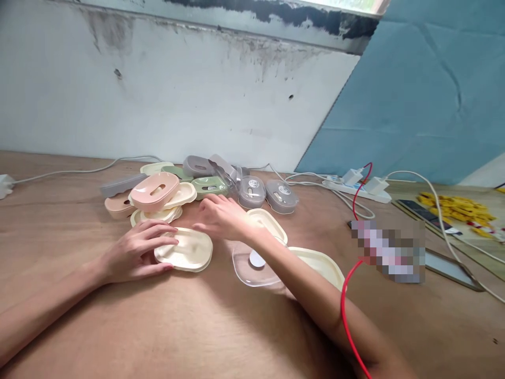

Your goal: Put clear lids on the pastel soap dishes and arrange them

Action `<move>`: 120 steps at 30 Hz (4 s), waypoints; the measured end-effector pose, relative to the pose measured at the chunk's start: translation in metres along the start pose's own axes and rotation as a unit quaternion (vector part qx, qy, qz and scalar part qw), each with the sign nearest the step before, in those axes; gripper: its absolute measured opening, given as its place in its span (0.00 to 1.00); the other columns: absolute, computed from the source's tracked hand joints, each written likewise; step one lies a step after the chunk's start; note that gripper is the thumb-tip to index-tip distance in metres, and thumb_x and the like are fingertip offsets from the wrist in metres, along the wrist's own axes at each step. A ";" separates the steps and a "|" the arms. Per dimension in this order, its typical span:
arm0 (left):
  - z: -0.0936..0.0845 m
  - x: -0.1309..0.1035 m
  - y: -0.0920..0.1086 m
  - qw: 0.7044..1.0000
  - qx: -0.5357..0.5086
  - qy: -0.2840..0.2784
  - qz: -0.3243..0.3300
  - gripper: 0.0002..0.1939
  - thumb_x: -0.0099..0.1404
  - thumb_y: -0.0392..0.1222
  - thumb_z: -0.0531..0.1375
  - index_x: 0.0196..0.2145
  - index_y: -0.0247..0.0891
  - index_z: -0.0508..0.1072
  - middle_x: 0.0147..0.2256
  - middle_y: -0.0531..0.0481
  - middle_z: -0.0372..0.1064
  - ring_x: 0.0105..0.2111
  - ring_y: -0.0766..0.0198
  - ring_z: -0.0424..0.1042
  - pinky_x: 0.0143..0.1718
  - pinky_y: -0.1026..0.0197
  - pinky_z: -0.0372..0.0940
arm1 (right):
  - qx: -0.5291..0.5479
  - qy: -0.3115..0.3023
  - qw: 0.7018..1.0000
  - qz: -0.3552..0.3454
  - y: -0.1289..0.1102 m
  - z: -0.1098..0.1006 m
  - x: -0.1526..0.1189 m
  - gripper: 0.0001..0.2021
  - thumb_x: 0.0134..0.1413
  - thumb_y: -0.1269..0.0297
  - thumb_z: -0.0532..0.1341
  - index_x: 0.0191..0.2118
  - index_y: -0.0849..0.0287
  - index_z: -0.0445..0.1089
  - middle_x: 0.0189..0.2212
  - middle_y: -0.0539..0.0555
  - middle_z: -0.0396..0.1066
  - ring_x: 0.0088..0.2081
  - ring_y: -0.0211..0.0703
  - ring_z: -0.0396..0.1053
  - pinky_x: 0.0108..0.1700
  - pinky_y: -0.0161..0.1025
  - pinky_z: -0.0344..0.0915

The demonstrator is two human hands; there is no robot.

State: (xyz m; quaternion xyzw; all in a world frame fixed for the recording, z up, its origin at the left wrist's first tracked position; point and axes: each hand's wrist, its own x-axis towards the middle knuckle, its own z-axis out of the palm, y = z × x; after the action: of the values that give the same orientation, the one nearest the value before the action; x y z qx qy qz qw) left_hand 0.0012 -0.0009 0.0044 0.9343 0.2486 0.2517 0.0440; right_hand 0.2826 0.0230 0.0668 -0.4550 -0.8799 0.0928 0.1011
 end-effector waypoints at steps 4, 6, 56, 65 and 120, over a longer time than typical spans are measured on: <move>-0.001 0.001 -0.001 1.000 -0.003 0.003 -0.003 0.19 0.66 0.50 0.66 0.52 0.44 0.75 0.55 0.43 0.72 0.57 0.47 0.67 0.55 0.44 0.66 | -0.085 0.031 0.996 0.015 0.030 0.016 0.008 0.14 0.67 0.57 0.58 0.50 0.59 0.71 0.71 0.65 0.53 0.61 0.58 0.65 0.57 0.55 0.63; -0.001 0.001 -0.001 1.000 -0.004 0.003 -0.003 0.19 0.66 0.50 0.66 0.52 0.44 0.75 0.55 0.43 0.72 0.57 0.47 0.67 0.56 0.43 0.66 | -0.104 0.014 0.994 0.026 0.038 0.023 0.010 0.18 0.68 0.54 0.57 0.55 0.59 0.70 0.73 0.65 0.47 0.61 0.60 0.65 0.56 0.56 0.65; 0.000 0.001 0.002 0.989 -0.088 0.088 -0.077 0.48 0.58 0.53 0.71 0.68 0.44 0.52 0.61 0.36 0.64 0.58 0.46 0.70 0.57 0.46 0.70 | 0.121 -0.063 0.979 -0.150 -0.032 -0.002 -0.007 0.19 0.45 0.62 0.72 0.47 0.52 0.79 0.30 0.47 0.71 0.37 0.44 0.66 0.58 0.50 0.58; -0.005 0.002 0.002 0.991 0.027 0.069 -0.108 0.53 0.52 0.64 0.72 0.66 0.43 0.55 0.55 0.39 0.71 0.49 0.46 0.74 0.49 0.45 0.69 | 0.084 -0.014 0.982 -0.169 -0.032 0.027 -0.008 0.23 0.51 0.58 0.72 0.54 0.51 0.78 0.62 0.63 0.62 0.61 0.58 0.60 0.62 0.54 0.63; -0.007 0.003 0.005 0.996 0.008 -0.013 -0.088 0.42 0.54 0.62 0.71 0.58 0.36 0.66 0.51 0.40 0.72 0.50 0.47 0.70 0.52 0.46 0.68 | 0.123 0.148 0.976 0.101 0.042 -0.007 0.005 0.21 0.63 0.69 0.56 0.58 0.59 0.75 0.45 0.58 0.81 0.41 0.47 0.80 0.45 0.43 0.75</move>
State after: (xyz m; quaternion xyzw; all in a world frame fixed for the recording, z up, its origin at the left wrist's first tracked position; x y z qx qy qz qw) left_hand 0.0017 -0.0044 0.0130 0.9123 0.3311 0.2330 0.0616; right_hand 0.3147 0.0515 0.0634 -0.5340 -0.7867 0.1417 0.2754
